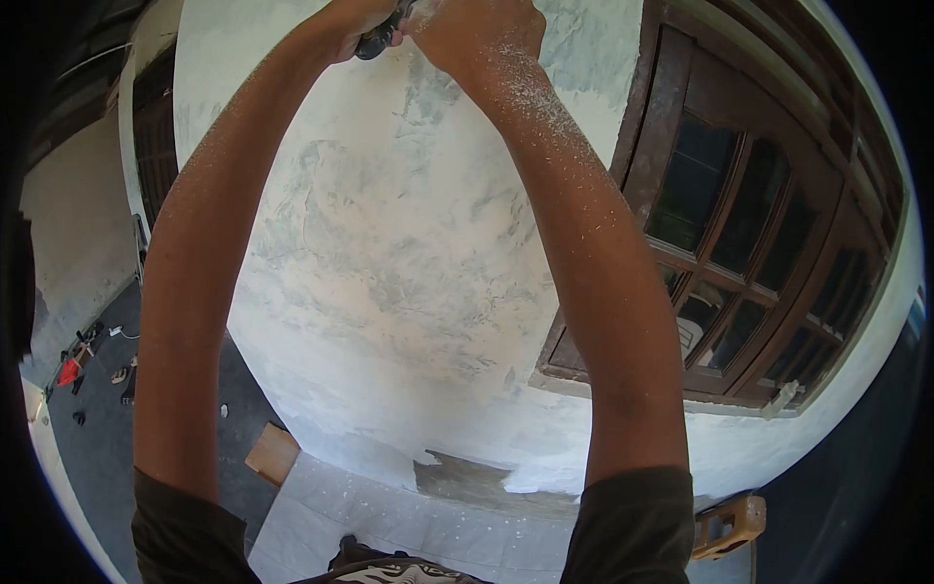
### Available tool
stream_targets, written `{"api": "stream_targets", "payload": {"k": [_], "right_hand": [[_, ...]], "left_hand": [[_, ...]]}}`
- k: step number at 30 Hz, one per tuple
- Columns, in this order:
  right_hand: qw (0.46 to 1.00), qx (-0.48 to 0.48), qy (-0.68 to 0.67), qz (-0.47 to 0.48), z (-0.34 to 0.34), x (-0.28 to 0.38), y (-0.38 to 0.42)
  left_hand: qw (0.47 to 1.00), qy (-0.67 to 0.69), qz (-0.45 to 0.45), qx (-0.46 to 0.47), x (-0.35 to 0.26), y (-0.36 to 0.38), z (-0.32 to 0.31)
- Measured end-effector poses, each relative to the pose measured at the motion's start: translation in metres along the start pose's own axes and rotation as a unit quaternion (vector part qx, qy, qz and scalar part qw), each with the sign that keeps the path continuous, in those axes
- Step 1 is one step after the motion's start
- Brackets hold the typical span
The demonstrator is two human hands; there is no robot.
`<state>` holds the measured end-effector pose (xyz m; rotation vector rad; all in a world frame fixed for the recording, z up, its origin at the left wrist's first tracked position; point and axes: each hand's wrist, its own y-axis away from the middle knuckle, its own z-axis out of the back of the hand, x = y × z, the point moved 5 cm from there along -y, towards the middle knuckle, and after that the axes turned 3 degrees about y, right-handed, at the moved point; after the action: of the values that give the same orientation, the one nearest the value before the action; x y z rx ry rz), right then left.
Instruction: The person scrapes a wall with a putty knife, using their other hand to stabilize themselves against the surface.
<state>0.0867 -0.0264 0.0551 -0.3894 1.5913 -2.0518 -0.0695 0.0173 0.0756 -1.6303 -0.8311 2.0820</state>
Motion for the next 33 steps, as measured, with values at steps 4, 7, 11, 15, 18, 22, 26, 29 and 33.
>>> {"api": "stream_targets", "payload": {"k": [4,7,11,15,18,22,26,29,33], "right_hand": [[0.988,-0.094,0.105,0.065,-0.027,-0.014,-0.008],[0.959,-0.174,0.159,0.155,-0.085,-0.038,-0.011],[0.965,-0.134,0.182,0.135,-0.098,-0.039,-0.015],[0.967,-0.116,0.189,0.127,-0.097,-0.039,-0.013],[0.967,-0.130,0.171,0.137,-0.098,-0.037,-0.014],[0.972,-0.119,0.151,0.137,-0.094,-0.037,-0.012],[0.968,-0.125,0.164,0.140,-0.094,-0.037,-0.012],[0.971,-0.139,0.133,0.141,-0.094,-0.038,-0.011],[0.971,-0.144,0.127,0.144,-0.095,-0.038,-0.011]], "left_hand": [[0.999,-0.047,0.015,-0.018,-0.009,0.005,-0.002],[0.998,-0.034,-0.008,-0.059,-0.006,0.008,-0.008],[0.997,-0.062,-0.017,-0.048,-0.005,0.008,-0.009],[0.993,-0.088,-0.049,-0.063,-0.004,0.020,-0.018],[0.989,-0.114,-0.068,-0.070,0.002,0.025,-0.020],[0.982,-0.163,-0.015,-0.090,0.006,0.035,-0.021],[0.967,-0.208,-0.118,-0.089,0.012,0.049,-0.032],[0.946,-0.288,-0.049,-0.142,0.015,0.067,-0.038],[0.936,-0.311,-0.063,-0.153,0.015,0.067,-0.034]]}}
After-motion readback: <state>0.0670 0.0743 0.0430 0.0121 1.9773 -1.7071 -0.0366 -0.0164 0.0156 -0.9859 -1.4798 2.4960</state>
